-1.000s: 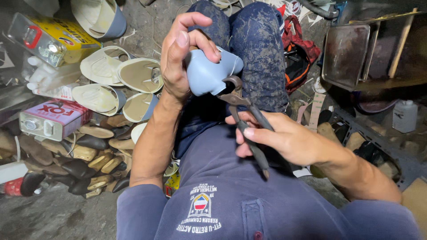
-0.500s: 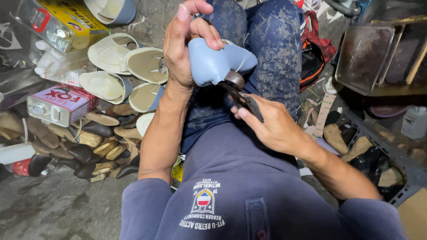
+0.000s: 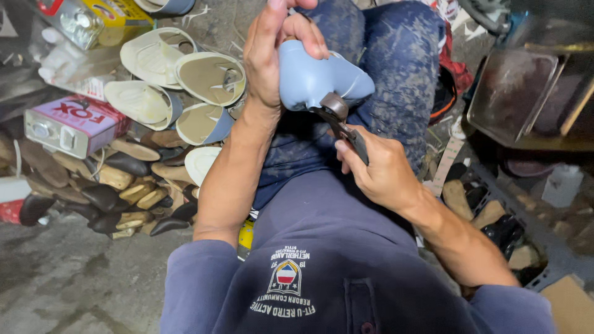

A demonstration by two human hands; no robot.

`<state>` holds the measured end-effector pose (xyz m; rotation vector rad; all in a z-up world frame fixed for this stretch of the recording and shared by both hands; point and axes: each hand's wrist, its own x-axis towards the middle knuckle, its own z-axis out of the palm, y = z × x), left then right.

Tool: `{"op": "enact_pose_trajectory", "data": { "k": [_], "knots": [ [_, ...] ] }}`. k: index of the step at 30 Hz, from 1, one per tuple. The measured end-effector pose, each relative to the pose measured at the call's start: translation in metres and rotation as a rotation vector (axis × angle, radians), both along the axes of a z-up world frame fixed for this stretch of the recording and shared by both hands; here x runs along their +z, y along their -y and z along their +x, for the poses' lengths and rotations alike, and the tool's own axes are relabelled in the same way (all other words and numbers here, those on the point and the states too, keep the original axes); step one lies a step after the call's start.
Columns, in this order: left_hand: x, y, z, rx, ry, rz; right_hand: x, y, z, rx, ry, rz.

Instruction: The person is repairing a light blue slip-on shoe. They use a hammer to tap a tool into the shoe's sole and use pliers to pull out a piece of material from the shoe.

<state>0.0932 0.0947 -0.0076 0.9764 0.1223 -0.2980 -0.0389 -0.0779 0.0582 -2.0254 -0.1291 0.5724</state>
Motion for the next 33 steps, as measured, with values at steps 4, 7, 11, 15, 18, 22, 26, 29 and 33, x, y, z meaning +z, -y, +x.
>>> {"op": "enact_pose_trajectory", "data": {
  "k": [4,7,11,15,18,22,26,29,33],
  "knots": [
    [-0.016,-0.003,0.003,0.027,-0.017,-0.078,-0.022,-0.005,0.002,0.003,0.211,0.006],
    [-0.016,-0.004,0.002,0.027,-0.024,-0.066,-0.023,-0.006,0.005,-0.007,0.236,0.018],
    [-0.01,-0.004,-0.003,0.032,-0.037,-0.06,-0.019,-0.002,0.0,0.005,0.263,0.0],
    [0.006,-0.001,-0.017,0.06,0.016,-0.038,-0.011,0.015,-0.007,0.158,0.242,-0.163],
    [0.023,-0.002,-0.049,0.101,0.206,0.284,-0.009,0.02,-0.005,0.18,0.232,-0.229],
    [0.045,-0.017,-0.086,-0.007,0.338,0.824,-0.005,0.013,-0.003,0.203,0.22,-0.257],
    [0.052,-0.031,-0.083,-0.141,0.33,0.847,-0.01,0.01,-0.005,0.209,0.22,-0.268],
    [0.046,-0.036,-0.075,-0.238,0.365,0.803,-0.013,0.012,-0.001,0.228,0.148,-0.338],
    [0.037,-0.044,-0.062,-0.205,0.461,0.864,-0.01,0.017,0.003,0.327,0.049,-0.285]
  ]
}}
